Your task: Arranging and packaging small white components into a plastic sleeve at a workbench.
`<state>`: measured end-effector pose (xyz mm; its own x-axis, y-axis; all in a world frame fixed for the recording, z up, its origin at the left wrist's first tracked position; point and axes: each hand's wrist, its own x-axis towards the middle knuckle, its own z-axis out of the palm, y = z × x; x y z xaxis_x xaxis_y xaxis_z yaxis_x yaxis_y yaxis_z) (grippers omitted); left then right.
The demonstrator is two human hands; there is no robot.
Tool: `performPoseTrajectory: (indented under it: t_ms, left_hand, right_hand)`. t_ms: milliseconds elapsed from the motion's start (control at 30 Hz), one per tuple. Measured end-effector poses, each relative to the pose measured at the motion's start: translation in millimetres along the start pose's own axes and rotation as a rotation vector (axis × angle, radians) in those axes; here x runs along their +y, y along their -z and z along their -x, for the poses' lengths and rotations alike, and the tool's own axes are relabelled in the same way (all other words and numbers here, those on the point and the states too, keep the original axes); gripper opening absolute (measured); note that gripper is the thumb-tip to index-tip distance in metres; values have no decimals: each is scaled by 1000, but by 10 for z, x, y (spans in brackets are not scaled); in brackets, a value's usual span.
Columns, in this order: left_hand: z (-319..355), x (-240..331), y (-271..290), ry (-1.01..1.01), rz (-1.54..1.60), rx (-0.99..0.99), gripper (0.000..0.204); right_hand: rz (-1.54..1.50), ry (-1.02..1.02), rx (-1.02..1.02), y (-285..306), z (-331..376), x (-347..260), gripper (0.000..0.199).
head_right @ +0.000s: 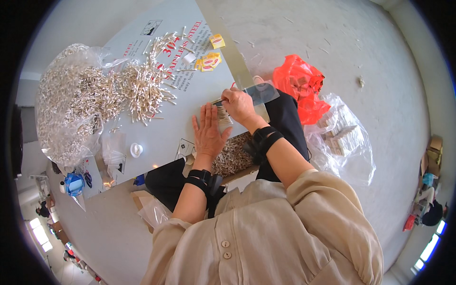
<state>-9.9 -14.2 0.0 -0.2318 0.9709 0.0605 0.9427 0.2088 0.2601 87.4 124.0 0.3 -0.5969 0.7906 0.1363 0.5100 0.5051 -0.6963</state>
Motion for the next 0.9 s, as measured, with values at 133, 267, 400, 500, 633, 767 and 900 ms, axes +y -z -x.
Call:
performPoseTrajectory:
  t_ms: [133, 267, 400, 500, 633, 767, 900]
  left_hand:
    - [22, -9, -27, 5, 28, 12, 84]
    - [-13, 23, -54, -18, 13, 22, 79]
    - [-10, 4, -54, -22, 15, 17, 75]
    - [38, -59, -53, 4, -1, -14, 73]
    - [-1, -21, -53, 9, -2, -30, 71]
    - [-13, 2, -40, 14, 13, -36, 73]
    - [-12, 80, -108, 49, 18, 2, 77]
  right_hand:
    - [52, 152, 1, -56, -208, 29, 4]
    - [78, 124, -41, -30, -549, 65, 6]
    - [38, 139, -62, 108, -520, 27, 20]
    - [-69, 120, -193, 237, -120, -25, 42]
    - [2, 251, -209, 360, 308, 26, 65]
    - [35, 198, -235, 339, 294, 51, 65]
    - [51, 183, -212, 305, 249, 65, 60]
